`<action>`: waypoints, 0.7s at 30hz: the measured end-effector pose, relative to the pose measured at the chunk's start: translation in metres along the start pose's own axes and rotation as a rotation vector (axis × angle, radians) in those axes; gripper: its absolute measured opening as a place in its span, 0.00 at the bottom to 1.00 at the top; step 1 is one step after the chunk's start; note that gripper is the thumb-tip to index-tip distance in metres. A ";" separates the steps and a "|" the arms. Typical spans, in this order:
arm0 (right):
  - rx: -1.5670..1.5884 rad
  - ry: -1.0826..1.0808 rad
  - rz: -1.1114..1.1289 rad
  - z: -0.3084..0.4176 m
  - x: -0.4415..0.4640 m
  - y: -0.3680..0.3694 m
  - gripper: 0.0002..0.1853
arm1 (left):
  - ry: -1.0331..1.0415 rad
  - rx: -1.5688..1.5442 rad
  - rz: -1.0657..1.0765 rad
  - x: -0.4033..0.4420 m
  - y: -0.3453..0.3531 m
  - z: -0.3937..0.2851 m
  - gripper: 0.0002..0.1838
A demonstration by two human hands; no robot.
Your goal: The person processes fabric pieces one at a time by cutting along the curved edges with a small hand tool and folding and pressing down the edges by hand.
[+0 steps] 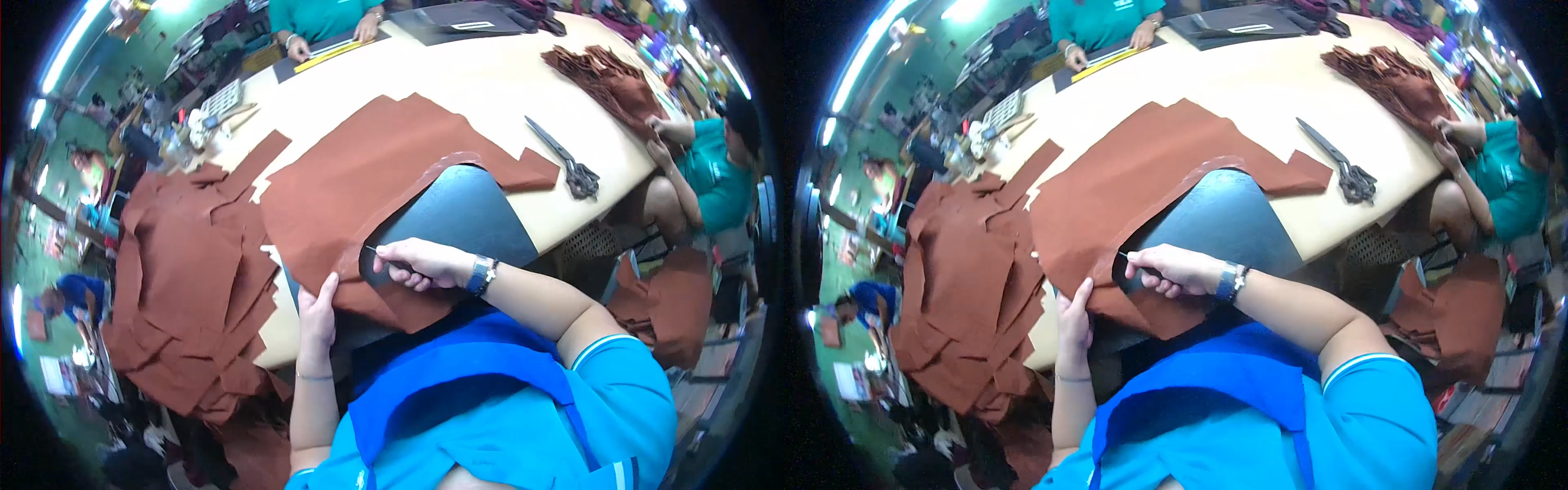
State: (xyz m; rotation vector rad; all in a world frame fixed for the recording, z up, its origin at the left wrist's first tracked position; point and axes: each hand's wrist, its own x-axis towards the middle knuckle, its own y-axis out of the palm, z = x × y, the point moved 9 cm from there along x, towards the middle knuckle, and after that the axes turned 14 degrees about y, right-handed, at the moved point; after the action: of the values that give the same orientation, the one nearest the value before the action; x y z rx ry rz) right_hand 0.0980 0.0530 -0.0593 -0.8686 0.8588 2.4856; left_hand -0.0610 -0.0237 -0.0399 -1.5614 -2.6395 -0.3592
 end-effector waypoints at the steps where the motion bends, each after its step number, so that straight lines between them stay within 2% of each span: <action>1: -0.088 -0.060 -0.011 0.002 -0.004 -0.009 0.20 | 0.050 0.068 0.024 -0.003 -0.006 -0.005 0.26; 3: -0.541 -0.491 -0.405 0.038 -0.028 -0.028 0.21 | 0.152 0.200 0.057 -0.010 -0.022 -0.015 0.28; 4: -0.767 -0.700 -0.606 0.052 -0.046 -0.027 0.22 | -0.004 0.278 0.040 -0.016 -0.030 -0.016 0.30; 5: -0.858 -0.782 -0.748 0.067 -0.065 -0.030 0.24 | -0.159 0.355 0.018 -0.025 -0.037 -0.029 0.33; 6: -1.025 -0.797 -0.950 0.071 -0.068 -0.039 0.22 | -0.123 0.430 0.007 -0.026 -0.047 -0.036 0.33; 8: -1.098 -0.861 -1.134 0.078 -0.060 -0.058 0.21 | -0.058 0.586 -0.022 -0.029 -0.067 -0.051 0.35; 9: -1.112 -0.678 -1.110 0.080 -0.048 -0.067 0.23 | 0.156 0.735 -0.024 -0.023 -0.061 -0.075 0.33; 11: -1.161 -0.665 -1.066 0.087 -0.030 -0.061 0.23 | 0.499 0.951 0.004 -0.014 -0.037 -0.112 0.29; 12: -1.186 -0.658 -1.043 0.087 -0.019 -0.056 0.22 | 0.647 1.079 0.104 -0.007 -0.006 -0.133 0.28; 13: -1.219 -0.734 -1.014 0.087 -0.013 -0.045 0.23 | 0.798 1.199 0.205 -0.003 0.028 -0.151 0.26; 14: -1.177 -0.934 -1.001 0.087 -0.015 -0.032 0.20 | 0.856 1.109 0.289 0.004 0.058 -0.159 0.22; 15: -1.191 -0.937 -0.990 0.084 -0.009 -0.024 0.20 | 0.912 1.069 0.383 0.009 0.086 -0.160 0.20; 16: -1.204 -0.940 -0.981 0.082 -0.006 -0.019 0.20 | 0.936 1.007 0.488 0.016 0.111 -0.154 0.19; 18: -1.089 -0.865 -0.933 0.081 -0.013 -0.024 0.20 | 0.742 0.904 0.620 0.046 0.131 -0.112 0.15; 21: -0.840 -0.740 -0.928 0.077 -0.036 -0.062 0.19 | 0.661 0.949 0.588 0.089 0.130 -0.039 0.12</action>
State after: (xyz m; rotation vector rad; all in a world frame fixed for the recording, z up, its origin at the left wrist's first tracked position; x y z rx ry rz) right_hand 0.1235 0.1445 -0.0146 -0.3206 -0.7365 1.9411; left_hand 0.0056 0.1041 0.0346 -1.4000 -1.3922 0.3252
